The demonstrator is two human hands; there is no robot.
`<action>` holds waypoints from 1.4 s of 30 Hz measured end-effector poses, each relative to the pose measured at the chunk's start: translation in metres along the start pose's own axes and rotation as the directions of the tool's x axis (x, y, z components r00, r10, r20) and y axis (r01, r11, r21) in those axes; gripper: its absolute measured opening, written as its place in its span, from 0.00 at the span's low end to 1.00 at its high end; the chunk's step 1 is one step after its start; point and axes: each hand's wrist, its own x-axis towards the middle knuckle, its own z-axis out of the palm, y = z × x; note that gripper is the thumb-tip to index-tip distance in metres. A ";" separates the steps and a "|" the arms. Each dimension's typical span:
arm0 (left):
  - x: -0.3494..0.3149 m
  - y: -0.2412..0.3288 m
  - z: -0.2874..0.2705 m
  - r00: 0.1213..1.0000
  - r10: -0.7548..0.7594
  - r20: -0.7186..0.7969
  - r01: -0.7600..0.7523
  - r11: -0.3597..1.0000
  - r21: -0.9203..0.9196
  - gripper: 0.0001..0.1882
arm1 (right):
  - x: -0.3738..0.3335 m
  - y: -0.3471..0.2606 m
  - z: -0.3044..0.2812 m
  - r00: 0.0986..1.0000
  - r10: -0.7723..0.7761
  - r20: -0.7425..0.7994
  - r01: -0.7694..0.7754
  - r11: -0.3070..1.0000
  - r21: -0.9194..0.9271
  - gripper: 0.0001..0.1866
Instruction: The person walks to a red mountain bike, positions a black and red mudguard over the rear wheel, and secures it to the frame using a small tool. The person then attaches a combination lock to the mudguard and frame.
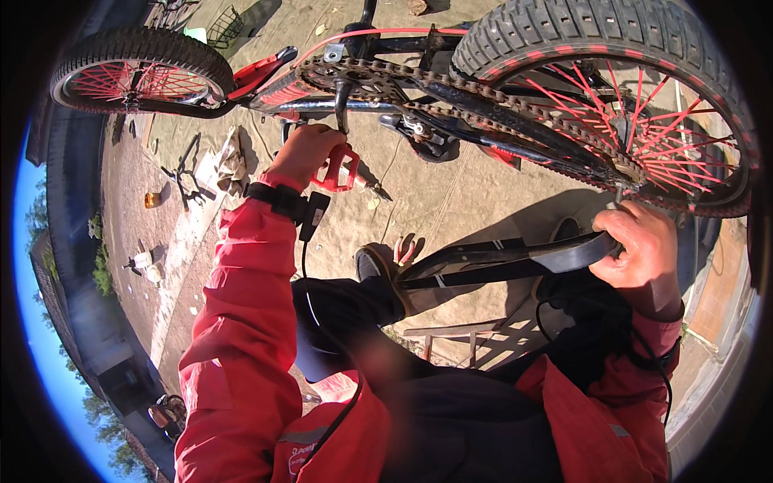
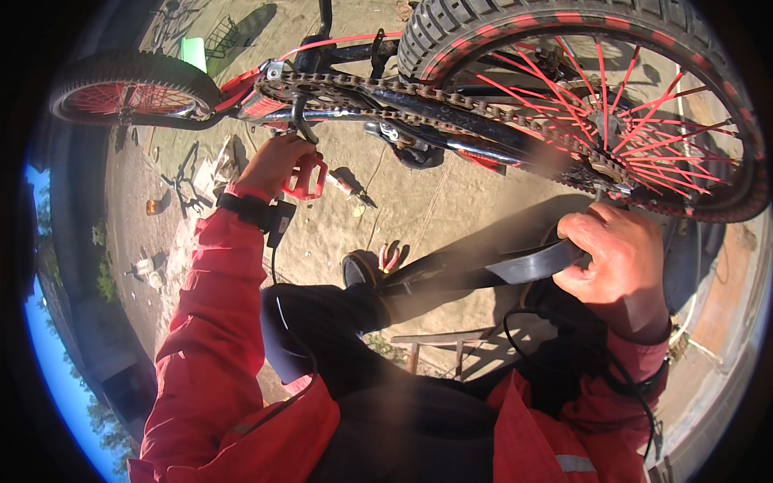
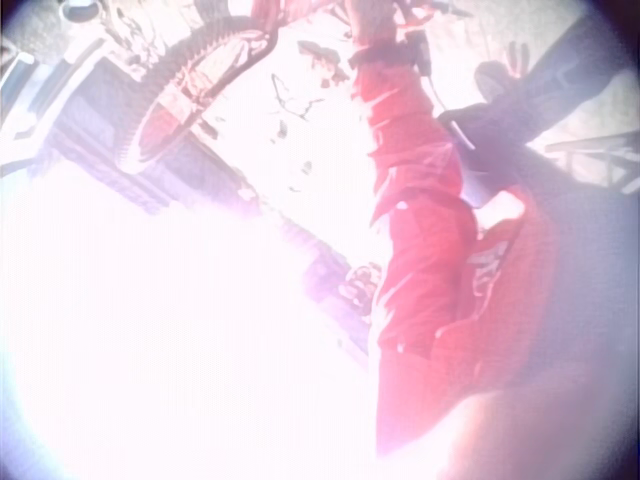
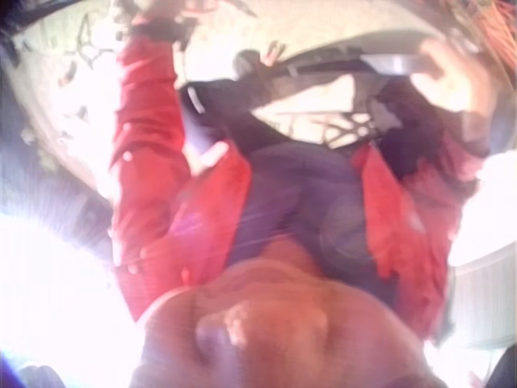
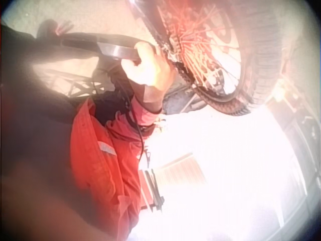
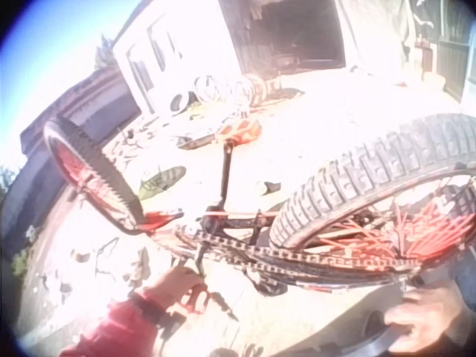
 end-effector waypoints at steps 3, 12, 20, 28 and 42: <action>-0.001 -0.001 -0.001 0.998 0.057 0.014 -0.058 0.997 0.052 0.12 | -0.001 0.001 0.000 1.000 -0.001 0.005 0.001 1.000 0.022 0.15; 0.006 -0.009 0.009 0.976 -0.218 -0.008 0.200 0.911 -0.361 0.12 | -0.003 0.003 0.001 1.000 -0.004 0.001 0.004 0.999 0.040 0.16; 0.006 -0.008 0.014 0.978 -0.200 -0.055 0.153 0.877 -0.455 0.12 | -0.002 0.001 -0.001 1.000 0.017 0.017 -0.017 0.999 0.029 0.15; 0.003 -0.010 0.012 0.995 -0.034 -0.092 0.004 0.952 -0.305 0.12 | -0.001 0.001 -0.001 1.000 -0.013 -0.013 0.013 1.000 0.022 0.16; -0.009 -0.022 0.028 0.945 -0.326 -0.019 0.300 0.890 -0.343 0.14 | -0.002 0.004 0.000 1.000 -0.007 0.017 0.006 0.998 0.057 0.15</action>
